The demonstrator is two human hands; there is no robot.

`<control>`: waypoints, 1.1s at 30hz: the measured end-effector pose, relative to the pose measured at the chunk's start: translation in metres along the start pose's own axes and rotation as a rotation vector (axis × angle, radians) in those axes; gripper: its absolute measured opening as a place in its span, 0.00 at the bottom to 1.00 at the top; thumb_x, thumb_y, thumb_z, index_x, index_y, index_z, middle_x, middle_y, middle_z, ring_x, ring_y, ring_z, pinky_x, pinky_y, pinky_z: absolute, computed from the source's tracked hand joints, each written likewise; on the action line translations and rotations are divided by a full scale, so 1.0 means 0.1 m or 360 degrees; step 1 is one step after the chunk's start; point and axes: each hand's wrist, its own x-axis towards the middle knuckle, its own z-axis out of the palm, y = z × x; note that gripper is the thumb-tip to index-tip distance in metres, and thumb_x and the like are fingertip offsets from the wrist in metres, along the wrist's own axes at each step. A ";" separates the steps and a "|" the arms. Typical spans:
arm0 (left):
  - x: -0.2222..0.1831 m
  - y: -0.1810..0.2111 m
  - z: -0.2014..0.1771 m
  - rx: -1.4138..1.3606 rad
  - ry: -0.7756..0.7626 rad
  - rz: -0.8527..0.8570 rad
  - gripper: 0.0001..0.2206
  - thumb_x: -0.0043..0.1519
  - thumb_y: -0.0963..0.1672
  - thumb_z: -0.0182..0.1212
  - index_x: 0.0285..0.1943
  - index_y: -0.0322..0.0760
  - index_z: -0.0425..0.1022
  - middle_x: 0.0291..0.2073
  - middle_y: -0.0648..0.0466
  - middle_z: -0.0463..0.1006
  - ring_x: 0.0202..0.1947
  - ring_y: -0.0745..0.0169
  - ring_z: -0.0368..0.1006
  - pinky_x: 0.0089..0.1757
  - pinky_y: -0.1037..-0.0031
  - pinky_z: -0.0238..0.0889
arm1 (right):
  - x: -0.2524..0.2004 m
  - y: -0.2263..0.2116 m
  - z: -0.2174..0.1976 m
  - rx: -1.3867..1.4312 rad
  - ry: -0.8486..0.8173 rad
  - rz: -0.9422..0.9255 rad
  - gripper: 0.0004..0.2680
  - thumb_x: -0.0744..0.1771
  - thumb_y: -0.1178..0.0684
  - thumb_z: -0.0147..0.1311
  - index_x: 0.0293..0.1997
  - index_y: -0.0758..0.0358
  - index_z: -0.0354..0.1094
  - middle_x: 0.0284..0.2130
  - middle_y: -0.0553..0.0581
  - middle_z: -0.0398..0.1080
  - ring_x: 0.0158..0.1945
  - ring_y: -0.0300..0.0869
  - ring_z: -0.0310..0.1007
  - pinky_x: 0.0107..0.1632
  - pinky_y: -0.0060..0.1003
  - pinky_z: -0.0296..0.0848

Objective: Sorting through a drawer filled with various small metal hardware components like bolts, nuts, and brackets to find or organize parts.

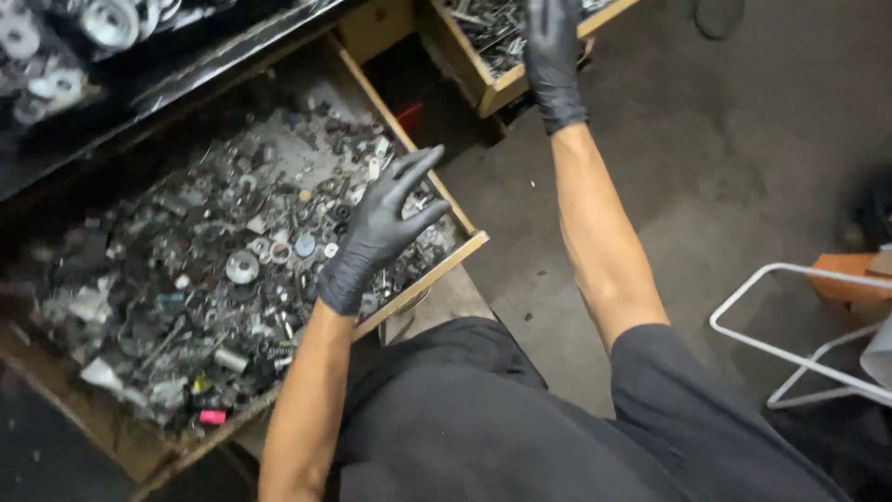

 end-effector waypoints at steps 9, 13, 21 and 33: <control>-1.04 -1.40 -0.44 0.1777 0.0310 -0.0981 0.36 0.65 0.64 0.48 0.74 0.44 0.65 0.70 0.39 0.65 0.68 0.28 0.56 0.61 0.29 0.34 | 0.03 -2.50 0.34 0.0806 0.0107 0.0573 0.15 0.73 0.44 0.35 0.34 0.59 0.65 0.27 0.55 0.69 0.34 0.43 0.70 0.49 0.39 0.69; -0.95 -0.81 -0.70 0.1558 -0.0465 -0.1526 0.41 0.63 0.66 0.26 0.81 0.50 0.34 0.79 0.44 0.36 0.76 0.28 0.30 0.65 0.30 0.26 | 0.01 -3.47 0.63 0.0925 -0.0816 0.0529 0.12 0.73 0.48 0.37 0.45 0.61 0.69 0.41 0.57 0.71 0.46 0.46 0.70 0.50 0.39 0.67; -1.57 -0.19 -0.71 0.1712 -0.0685 -0.1052 0.39 0.66 0.64 0.22 0.80 0.43 0.42 0.76 0.45 0.49 0.78 0.45 0.34 0.68 0.41 0.25 | -0.25 -4.26 1.46 0.0227 -0.2088 -0.0071 0.19 0.72 0.44 0.38 0.73 0.53 0.53 0.72 0.67 0.52 0.75 0.61 0.46 0.72 0.63 0.44; -1.37 -0.82 -1.30 0.1262 0.0085 -0.1257 0.21 0.70 0.55 0.50 0.65 0.43 0.72 0.56 0.44 0.74 0.52 0.33 0.74 0.41 0.41 0.72 | -0.67 -3.77 0.94 -0.0487 -0.1992 -0.0586 0.23 0.70 0.36 0.37 0.70 0.55 0.62 0.69 0.59 0.62 0.73 0.54 0.56 0.65 0.57 0.61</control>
